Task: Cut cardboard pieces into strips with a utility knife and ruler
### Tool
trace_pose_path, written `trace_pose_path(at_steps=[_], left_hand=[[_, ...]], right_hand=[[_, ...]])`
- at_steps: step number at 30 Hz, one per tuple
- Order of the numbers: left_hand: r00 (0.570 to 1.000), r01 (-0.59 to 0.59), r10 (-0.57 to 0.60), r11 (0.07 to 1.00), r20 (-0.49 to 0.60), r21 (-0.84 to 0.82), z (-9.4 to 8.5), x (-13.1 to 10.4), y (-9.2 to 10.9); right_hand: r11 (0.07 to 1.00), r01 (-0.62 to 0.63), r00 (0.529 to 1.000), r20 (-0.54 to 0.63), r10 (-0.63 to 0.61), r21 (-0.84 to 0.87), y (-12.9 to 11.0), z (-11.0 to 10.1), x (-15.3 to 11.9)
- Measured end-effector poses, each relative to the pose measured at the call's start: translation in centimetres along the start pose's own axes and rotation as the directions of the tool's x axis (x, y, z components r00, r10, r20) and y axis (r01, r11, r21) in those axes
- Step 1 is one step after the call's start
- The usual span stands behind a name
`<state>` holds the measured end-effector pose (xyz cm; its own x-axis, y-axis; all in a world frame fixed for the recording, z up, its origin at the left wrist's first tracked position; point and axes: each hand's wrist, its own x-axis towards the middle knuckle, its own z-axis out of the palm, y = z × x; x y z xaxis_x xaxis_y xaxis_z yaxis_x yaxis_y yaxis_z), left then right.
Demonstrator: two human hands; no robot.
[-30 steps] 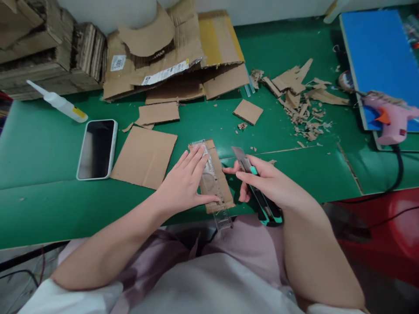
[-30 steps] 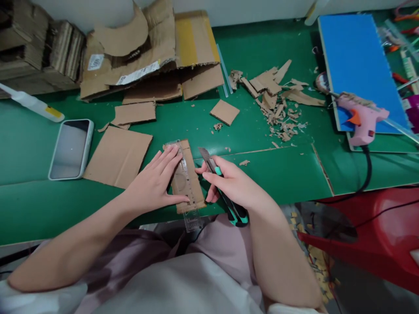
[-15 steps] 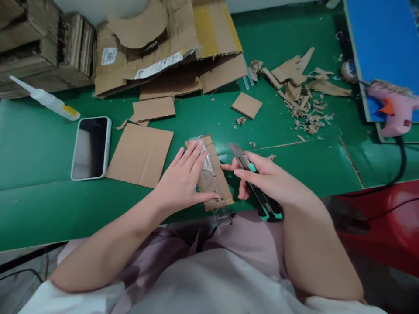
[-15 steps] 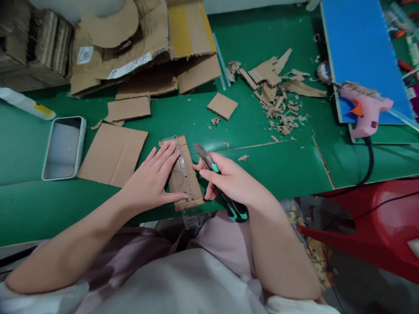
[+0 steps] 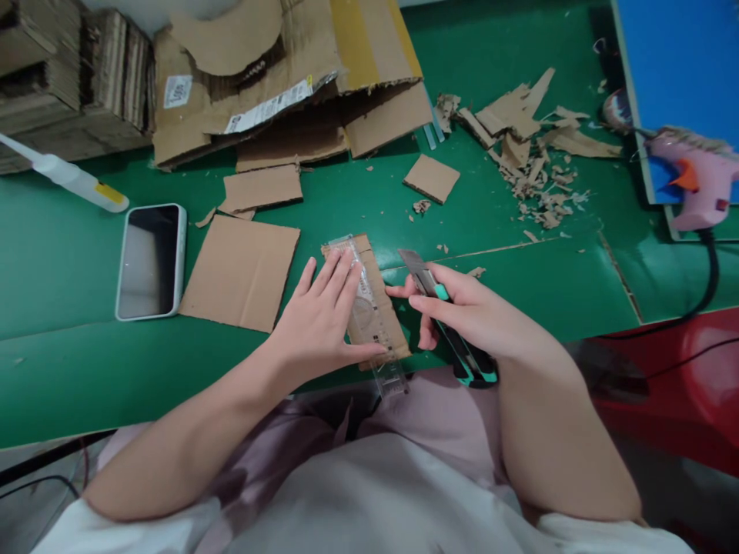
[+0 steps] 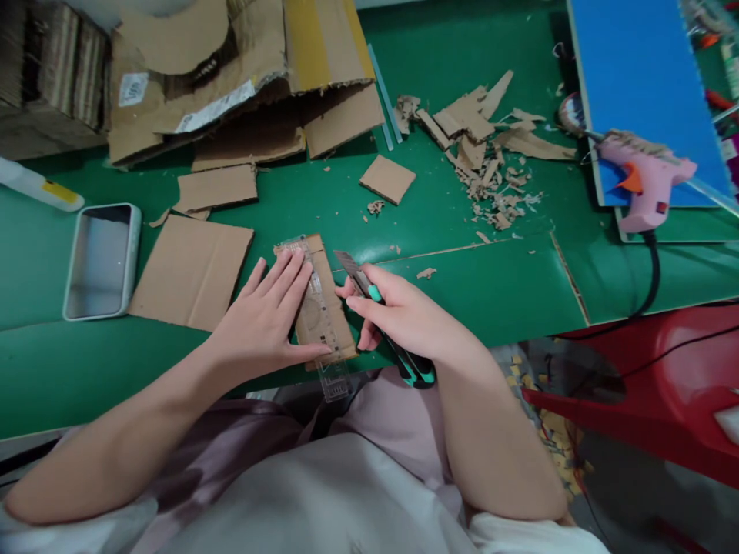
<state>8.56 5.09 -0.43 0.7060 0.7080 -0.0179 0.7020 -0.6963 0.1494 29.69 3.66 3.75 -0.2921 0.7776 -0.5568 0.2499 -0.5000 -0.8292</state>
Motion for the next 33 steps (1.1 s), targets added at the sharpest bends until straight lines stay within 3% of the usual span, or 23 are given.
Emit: trace_pose_path(at_steps=[15,18,20,23,27,33], left_hand=[[0.997,0.029,-0.029,1.0,0.065,-0.01,-0.3,0.1,0.0],[0.995,0.04,-0.038,0.999,0.096,-0.023,-0.3,0.1,0.0],[0.993,0.044,-0.04,0.999,0.112,-0.032,-0.3,0.1,0.0],[0.992,0.046,-0.041,0.998,0.118,-0.038,-0.3,0.1,-0.1],[0.994,0.035,-0.031,0.999,0.107,-0.037,-0.2,0.1,-0.1],[0.998,0.01,-0.008,0.999,0.061,-0.036,-0.1,-0.1,-0.2]], right_hand=[[0.999,0.04,0.999,-0.01,-0.04,0.026,0.9,-0.2,0.2],[0.978,0.171,0.974,-0.173,-0.148,0.122,1.1,-0.5,0.0],[0.936,0.28,0.921,-0.335,-0.199,0.213,1.1,-0.9,-0.1],[0.892,0.337,0.877,-0.444,-0.181,0.302,1.1,-1.3,-0.3],[0.913,0.309,0.903,-0.384,-0.193,0.267,1.6,-1.6,-0.2],[0.963,0.258,0.949,-0.209,-0.238,0.074,1.9,-1.4,-0.2]])
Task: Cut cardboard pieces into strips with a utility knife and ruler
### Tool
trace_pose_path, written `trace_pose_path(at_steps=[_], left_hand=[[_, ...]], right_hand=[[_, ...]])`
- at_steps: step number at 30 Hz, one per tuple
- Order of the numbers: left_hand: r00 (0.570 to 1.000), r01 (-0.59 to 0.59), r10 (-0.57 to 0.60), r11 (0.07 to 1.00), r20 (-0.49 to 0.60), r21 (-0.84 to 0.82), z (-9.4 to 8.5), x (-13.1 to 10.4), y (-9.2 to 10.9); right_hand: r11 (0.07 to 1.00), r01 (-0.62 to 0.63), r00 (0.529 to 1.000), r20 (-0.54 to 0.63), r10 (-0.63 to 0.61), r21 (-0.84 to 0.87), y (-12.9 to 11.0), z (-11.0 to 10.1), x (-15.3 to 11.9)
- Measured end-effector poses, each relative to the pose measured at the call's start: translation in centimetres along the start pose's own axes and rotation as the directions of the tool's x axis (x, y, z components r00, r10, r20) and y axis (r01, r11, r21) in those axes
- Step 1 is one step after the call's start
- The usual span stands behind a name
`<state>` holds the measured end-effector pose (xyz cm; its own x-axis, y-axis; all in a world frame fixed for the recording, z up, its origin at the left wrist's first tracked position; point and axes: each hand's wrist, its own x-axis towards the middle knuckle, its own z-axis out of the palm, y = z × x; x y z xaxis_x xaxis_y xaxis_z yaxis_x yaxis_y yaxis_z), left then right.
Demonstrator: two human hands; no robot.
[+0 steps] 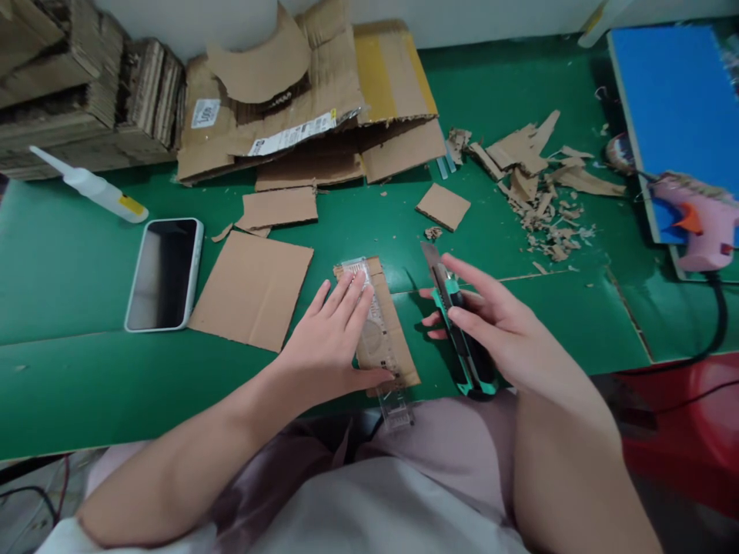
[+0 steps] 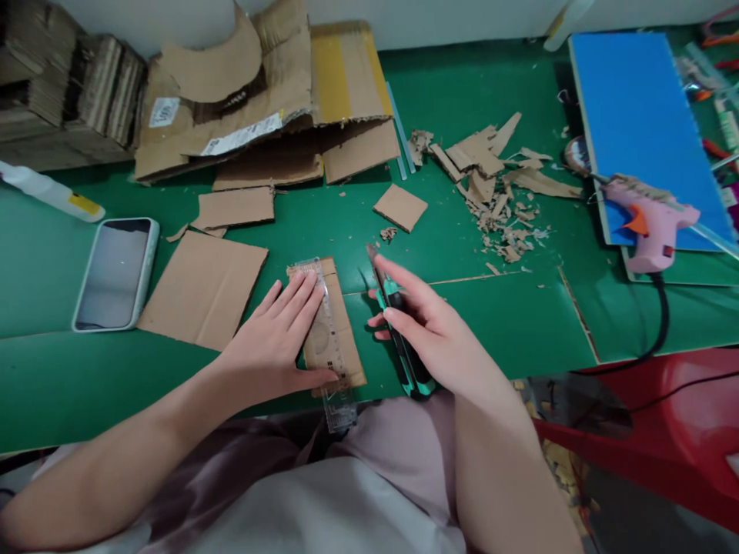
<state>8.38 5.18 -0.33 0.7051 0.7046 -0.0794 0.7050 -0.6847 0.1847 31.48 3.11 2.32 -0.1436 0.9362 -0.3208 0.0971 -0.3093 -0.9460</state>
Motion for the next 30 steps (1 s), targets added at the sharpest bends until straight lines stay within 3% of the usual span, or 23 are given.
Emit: trace_pose_path(at_steps=[6,15,21,30], left_hand=[[1.0,-0.008,0.008,1.0,-0.018,0.003,-0.1,0.1,0.0],[1.0,0.008,-0.007,1.0,0.023,-0.022,-0.3,0.1,0.0],[1.0,0.013,-0.012,0.999,0.029,-0.043,-0.3,0.2,-0.1],[1.0,0.002,-0.001,0.999,0.003,-0.051,-0.1,0.0,-0.1]], right_hand=[[0.979,0.013,0.999,-0.028,-0.019,-0.202,-0.5,-0.3,-0.3],[1.0,0.025,0.996,-0.083,-0.024,0.012,-0.5,-0.7,-0.5],[0.997,-0.009,1.0,0.016,0.008,0.082,-0.6,0.0,-0.4],[0.985,0.084,0.965,-0.26,-0.042,0.151,-1.3,0.4,-0.4]])
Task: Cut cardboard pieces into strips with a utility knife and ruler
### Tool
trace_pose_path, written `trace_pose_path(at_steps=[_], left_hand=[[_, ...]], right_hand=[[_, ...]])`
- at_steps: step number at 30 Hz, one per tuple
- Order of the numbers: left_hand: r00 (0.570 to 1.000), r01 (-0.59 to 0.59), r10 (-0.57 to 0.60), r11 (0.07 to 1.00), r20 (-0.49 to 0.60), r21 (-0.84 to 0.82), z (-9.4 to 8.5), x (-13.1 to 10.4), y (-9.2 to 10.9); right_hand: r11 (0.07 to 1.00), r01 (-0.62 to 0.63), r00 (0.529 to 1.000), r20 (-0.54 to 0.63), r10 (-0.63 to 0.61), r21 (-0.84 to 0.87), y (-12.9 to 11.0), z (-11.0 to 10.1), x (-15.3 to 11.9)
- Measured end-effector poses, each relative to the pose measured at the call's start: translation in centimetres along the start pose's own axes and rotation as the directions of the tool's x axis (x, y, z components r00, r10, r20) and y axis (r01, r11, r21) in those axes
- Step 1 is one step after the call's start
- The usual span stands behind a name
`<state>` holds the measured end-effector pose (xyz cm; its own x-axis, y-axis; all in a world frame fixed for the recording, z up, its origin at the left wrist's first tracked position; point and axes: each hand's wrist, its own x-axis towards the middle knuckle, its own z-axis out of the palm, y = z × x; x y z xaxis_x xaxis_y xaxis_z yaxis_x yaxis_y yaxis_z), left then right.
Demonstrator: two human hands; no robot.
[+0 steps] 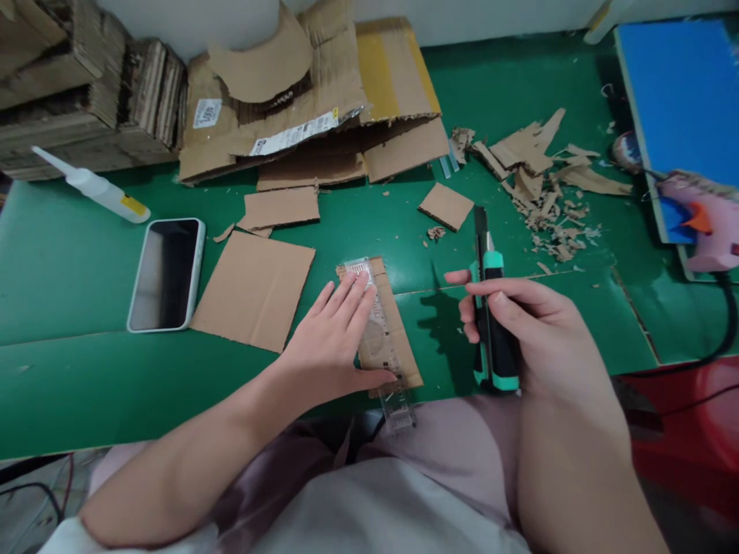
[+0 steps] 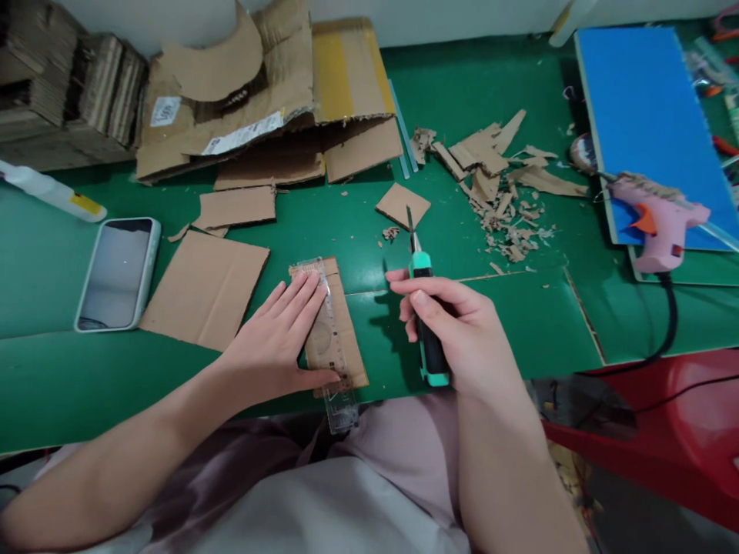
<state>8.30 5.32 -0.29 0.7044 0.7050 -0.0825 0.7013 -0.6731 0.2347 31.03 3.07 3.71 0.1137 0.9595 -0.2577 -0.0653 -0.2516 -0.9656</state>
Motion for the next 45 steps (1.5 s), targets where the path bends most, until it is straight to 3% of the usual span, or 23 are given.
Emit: trace_pose_path(at_steps=[5,14,18,26,30,33,38,43,45], left_hand=[[1.0,0.015,-0.014,1.0,0.026,-0.025,-0.1,0.1,0.0],[1.0,-0.001,0.001,1.0,0.0,-0.009,0.0,0.0,-0.1],[1.0,-0.004,0.005,1.0,-0.03,0.003,0.2,0.0,-0.1],[1.0,0.002,-0.001,1.0,-0.024,0.028,0.1,0.0,0.1],[1.0,0.014,-0.014,1.0,-0.003,0.014,0.0,0.1,0.1],[1.0,0.017,-0.017,1.0,0.009,0.012,0.0,0.1,0.1],[0.999,0.024,-0.024,1.0,0.025,-0.001,0.0,0.1,0.1],[0.998,0.038,-0.037,0.999,0.06,-0.003,-0.2,0.1,0.2],[0.995,0.044,-0.043,0.999,0.085,-0.009,-0.2,0.2,0.2]], right_hand=[[0.998,0.062,0.992,-0.11,-0.06,0.009,0.2,-0.2,0.2],[0.999,0.048,0.992,0.114,-0.05,0.02,0.7,-1.0,0.0],[0.999,-0.035,0.98,0.197,0.038,-0.021,0.9,-0.7,0.0],[0.979,-0.14,0.981,0.153,0.117,0.148,-0.8,-0.5,-0.1],[0.991,-0.117,0.981,0.164,0.107,0.058,-0.3,-0.9,0.3],[0.998,-0.063,0.989,0.13,0.064,-0.009,0.4,-1.1,0.1],[0.993,0.053,0.99,0.124,-0.066,0.103,0.8,-1.1,-0.3],[0.947,0.279,0.959,-0.106,-0.265,0.161,0.8,-0.1,0.3],[0.941,0.307,0.945,-0.165,-0.283,0.142,1.0,0.5,0.4]])
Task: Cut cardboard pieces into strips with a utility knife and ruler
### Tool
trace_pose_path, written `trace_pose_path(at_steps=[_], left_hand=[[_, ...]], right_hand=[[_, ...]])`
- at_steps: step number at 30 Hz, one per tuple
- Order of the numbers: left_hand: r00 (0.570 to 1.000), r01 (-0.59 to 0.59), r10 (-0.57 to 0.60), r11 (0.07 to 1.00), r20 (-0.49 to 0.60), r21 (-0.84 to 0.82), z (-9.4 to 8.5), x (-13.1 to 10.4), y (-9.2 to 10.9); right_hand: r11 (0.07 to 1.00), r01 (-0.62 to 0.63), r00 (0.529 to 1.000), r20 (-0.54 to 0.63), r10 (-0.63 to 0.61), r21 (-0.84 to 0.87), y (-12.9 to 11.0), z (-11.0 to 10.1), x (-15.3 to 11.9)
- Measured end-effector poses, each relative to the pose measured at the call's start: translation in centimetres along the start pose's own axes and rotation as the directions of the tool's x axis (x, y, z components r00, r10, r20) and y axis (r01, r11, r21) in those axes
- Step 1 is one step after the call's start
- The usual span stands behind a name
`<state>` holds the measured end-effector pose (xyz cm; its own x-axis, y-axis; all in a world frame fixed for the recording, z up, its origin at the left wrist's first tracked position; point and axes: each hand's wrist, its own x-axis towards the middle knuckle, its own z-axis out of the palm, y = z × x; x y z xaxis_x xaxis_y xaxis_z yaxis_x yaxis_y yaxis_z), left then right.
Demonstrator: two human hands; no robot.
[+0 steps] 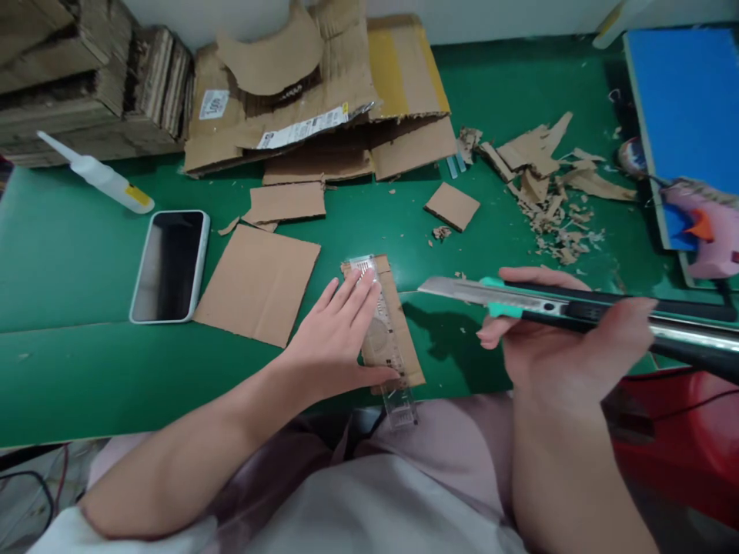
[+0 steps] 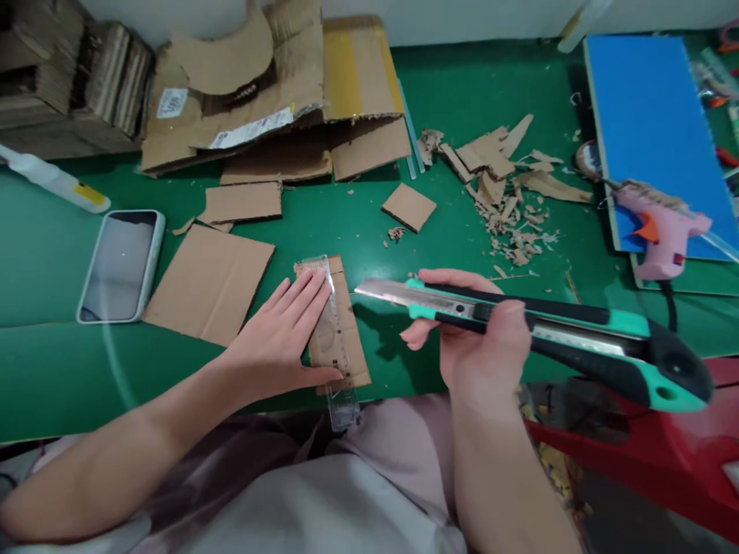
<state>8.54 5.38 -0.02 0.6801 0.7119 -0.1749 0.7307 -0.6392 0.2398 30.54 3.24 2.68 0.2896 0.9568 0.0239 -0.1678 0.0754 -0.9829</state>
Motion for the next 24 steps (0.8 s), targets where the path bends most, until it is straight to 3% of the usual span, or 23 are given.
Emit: trace_pose_path(at_steps=[4,11,16,24], left_hand=[[0.999,0.014,-0.013,1.0,0.047,-0.01,-0.1,0.1,0.0],[0.999,0.012,-0.012,1.0,0.034,0.006,-0.2,0.1,0.0],[0.999,0.01,-0.011,1.0,0.044,0.027,-0.2,0.1,0.1],[0.994,0.032,-0.035,0.999,0.099,0.03,-0.5,0.4,0.1]], right_hand=[[0.988,0.038,0.999,-0.032,-0.044,-0.151,0.8,1.0,-0.7],[0.841,0.225,0.972,0.171,-0.16,-0.492,2.2,2.6,-2.1],[0.727,0.419,0.901,0.346,-0.26,-0.544,2.4,3.5,-2.0],[0.705,0.442,0.892,0.352,-0.282,-0.555,3.4,3.2,-2.0]])
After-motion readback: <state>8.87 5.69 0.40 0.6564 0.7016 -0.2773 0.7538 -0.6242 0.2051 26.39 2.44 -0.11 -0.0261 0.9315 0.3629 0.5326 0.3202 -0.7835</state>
